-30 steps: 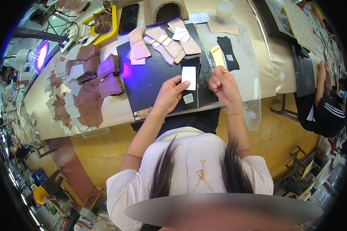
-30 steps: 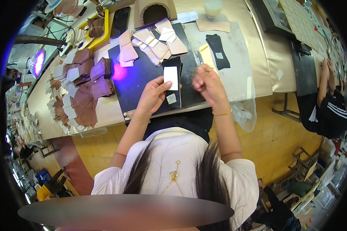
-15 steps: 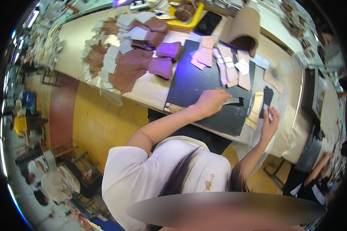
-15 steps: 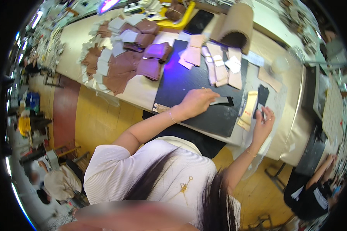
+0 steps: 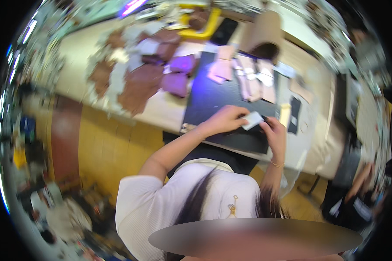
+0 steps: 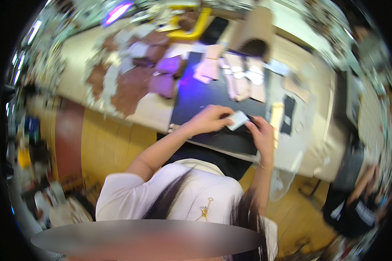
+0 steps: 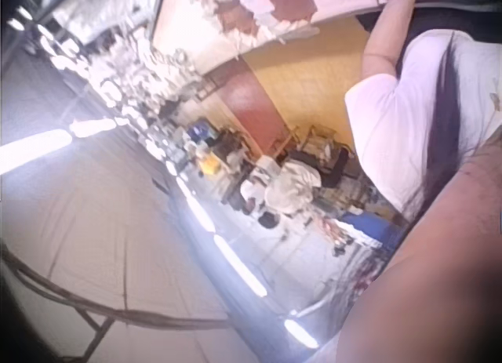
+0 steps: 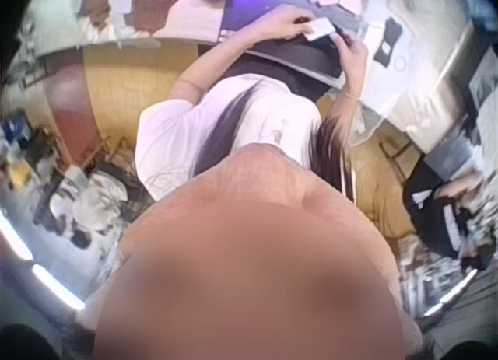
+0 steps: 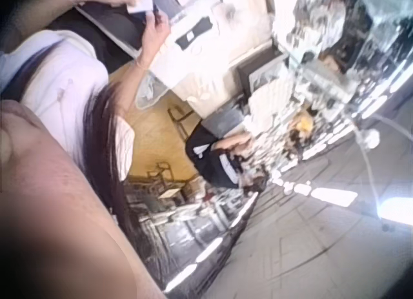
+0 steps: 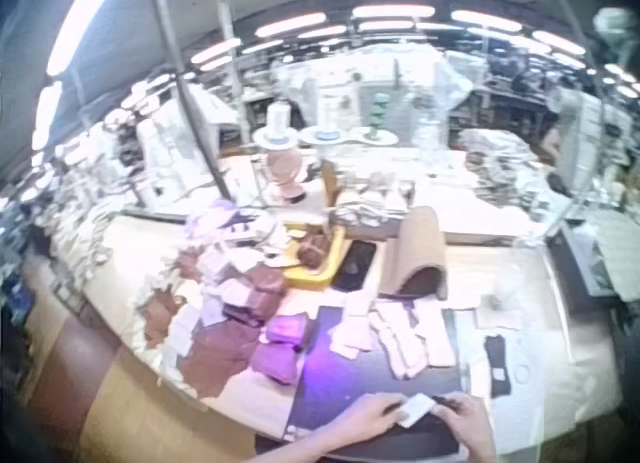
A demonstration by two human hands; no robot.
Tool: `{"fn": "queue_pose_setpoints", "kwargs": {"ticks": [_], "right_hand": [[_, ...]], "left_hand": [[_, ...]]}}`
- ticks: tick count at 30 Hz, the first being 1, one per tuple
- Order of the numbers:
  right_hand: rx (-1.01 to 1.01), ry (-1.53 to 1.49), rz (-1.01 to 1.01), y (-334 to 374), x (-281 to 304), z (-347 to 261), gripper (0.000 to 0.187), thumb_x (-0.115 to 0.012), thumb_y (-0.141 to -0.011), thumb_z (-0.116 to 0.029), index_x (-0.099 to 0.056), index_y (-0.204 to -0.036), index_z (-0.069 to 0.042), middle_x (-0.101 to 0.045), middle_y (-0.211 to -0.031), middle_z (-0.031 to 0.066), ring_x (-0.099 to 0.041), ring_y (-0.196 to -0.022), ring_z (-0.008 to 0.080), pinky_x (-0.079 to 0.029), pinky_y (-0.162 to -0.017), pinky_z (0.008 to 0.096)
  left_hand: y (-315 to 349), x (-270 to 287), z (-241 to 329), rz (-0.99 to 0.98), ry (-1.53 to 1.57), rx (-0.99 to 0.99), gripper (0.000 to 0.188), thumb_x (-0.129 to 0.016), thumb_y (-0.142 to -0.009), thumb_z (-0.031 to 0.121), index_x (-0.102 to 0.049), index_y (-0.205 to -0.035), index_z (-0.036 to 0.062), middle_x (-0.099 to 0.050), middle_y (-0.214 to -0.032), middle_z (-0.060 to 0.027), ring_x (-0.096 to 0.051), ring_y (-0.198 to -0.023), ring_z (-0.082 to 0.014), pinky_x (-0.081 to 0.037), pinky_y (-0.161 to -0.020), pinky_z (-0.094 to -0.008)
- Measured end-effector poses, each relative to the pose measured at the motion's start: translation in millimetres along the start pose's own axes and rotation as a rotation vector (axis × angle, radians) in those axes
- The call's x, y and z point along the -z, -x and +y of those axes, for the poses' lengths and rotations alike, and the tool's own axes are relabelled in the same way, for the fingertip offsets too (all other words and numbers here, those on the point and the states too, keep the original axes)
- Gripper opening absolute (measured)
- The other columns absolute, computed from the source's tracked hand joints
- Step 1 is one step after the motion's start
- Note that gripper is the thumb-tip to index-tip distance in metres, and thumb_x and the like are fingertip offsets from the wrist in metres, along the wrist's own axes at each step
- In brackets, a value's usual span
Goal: The person picks up small fabric pieces and a hammer from the table, then repeatedly places a small white square onto a black fabric piece and taps it with the hammer. The person continues to handle and align multiple fabric pieces on the work surface.
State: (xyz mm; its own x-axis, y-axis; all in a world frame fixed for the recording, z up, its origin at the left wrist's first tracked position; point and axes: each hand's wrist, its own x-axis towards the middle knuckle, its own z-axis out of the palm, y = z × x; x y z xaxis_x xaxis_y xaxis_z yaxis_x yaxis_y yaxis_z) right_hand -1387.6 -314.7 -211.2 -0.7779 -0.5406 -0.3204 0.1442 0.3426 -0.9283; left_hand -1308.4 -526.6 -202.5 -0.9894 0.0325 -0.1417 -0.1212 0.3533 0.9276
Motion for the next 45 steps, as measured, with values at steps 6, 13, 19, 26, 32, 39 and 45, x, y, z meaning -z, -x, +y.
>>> {"fn": "queue_pose_setpoints", "kwargs": {"ticks": [6, 13, 19, 26, 32, 39, 45], "right_hand": [[0.352, 0.225, 0.32, 17, -3, -1, 0.039, -0.074, -0.084, -0.017, -0.063, -0.117, -0.001, -0.068, -0.105, 0.0088, -0.064, -0.095, 0.0153, -0.052, -0.083, 0.029], [0.143, -0.021, -0.514, 117, 35, 56, 0.028, -0.064, -0.092, -0.027, -0.067, -0.101, -0.002, -0.07, -0.092, 0.0038, -0.064, -0.082, 0.0136, -0.051, -0.076, 0.0307], [-0.481, 0.788, -0.56, 189, -11, 223, 0.03, -0.061, -0.081, -0.023, -0.071, -0.093, 0.002, -0.07, -0.098, 0.0211, -0.066, -0.093, 0.0353, -0.052, -0.08, 0.041], [-0.647, 0.325, 0.056, 198, -88, 406, 0.039, -0.059, -0.083, -0.023, -0.066, -0.114, 0.0, -0.066, -0.11, 0.0254, -0.063, -0.105, 0.0394, -0.05, -0.09, 0.0424], [-0.851, 0.176, 0.148, 177, -119, 438, 0.04, -0.057, -0.087, -0.033, -0.068, -0.115, -0.007, -0.064, -0.118, 0.0224, -0.06, -0.113, 0.0368, -0.048, -0.093, 0.0435], [-0.805, 0.408, 0.141, 166, -110, 444, 0.036, -0.054, -0.089, -0.033, -0.073, -0.1, -0.005, -0.069, -0.105, 0.0202, -0.066, -0.1, 0.0356, -0.052, -0.082, 0.0462], [-0.786, 0.574, 0.022, 169, -91, 444, 0.031, -0.047, -0.092, -0.018, -0.07, -0.107, -0.003, -0.065, -0.117, 0.019, -0.064, -0.106, 0.0359, -0.051, -0.088, 0.0451]], "left_hand": [[-6, 3, -1, 0.055, -0.297, -0.013, 0.023, -0.066, -0.084, 0.011, -0.067, -0.104, -0.0011, -0.068, -0.096, -0.0179, -0.064, -0.088, -0.0349, -0.05, -0.078, -0.0402], [-14, -3, -1, 0.066, -0.572, -0.062, 0.023, -0.069, -0.082, 0.014, -0.067, -0.101, 0.001, -0.06, -0.09, -0.0149, -0.059, -0.085, -0.0344, -0.047, -0.077, -0.0406], [-12, -10, -3, 0.11, -0.641, -0.096, 0.025, -0.068, -0.083, 0.011, -0.065, -0.103, -0.0021, -0.061, -0.092, -0.0174, -0.058, -0.09, -0.0356, -0.045, -0.08, -0.0426], [-13, -16, 0, 0.127, -0.686, -0.078, 0.023, -0.067, -0.084, 0.01, -0.064, -0.103, -0.0023, -0.061, -0.091, -0.016, -0.057, -0.085, -0.0332, -0.045, -0.078, -0.0414], [-15, -17, 2, 0.127, -0.734, -0.079, 0.023, -0.067, -0.084, 0.01, -0.064, -0.102, -0.003, -0.06, -0.089, -0.0163, -0.056, -0.082, -0.0321, -0.045, -0.076, -0.0403], [-14, -15, -6, 0.159, -0.756, -0.095, 0.026, -0.069, -0.087, 0.015, -0.063, -0.103, -0.0045, -0.062, -0.093, -0.0155, -0.057, -0.083, -0.0291, -0.045, -0.076, -0.0383], [-15, -9, -9, 0.131, -0.85, -0.107, 0.033, -0.071, -0.087, 0.024, -0.063, -0.104, -0.0029, -0.062, -0.092, -0.0119, -0.057, -0.081, -0.0251, -0.045, -0.069, -0.0349]]}}
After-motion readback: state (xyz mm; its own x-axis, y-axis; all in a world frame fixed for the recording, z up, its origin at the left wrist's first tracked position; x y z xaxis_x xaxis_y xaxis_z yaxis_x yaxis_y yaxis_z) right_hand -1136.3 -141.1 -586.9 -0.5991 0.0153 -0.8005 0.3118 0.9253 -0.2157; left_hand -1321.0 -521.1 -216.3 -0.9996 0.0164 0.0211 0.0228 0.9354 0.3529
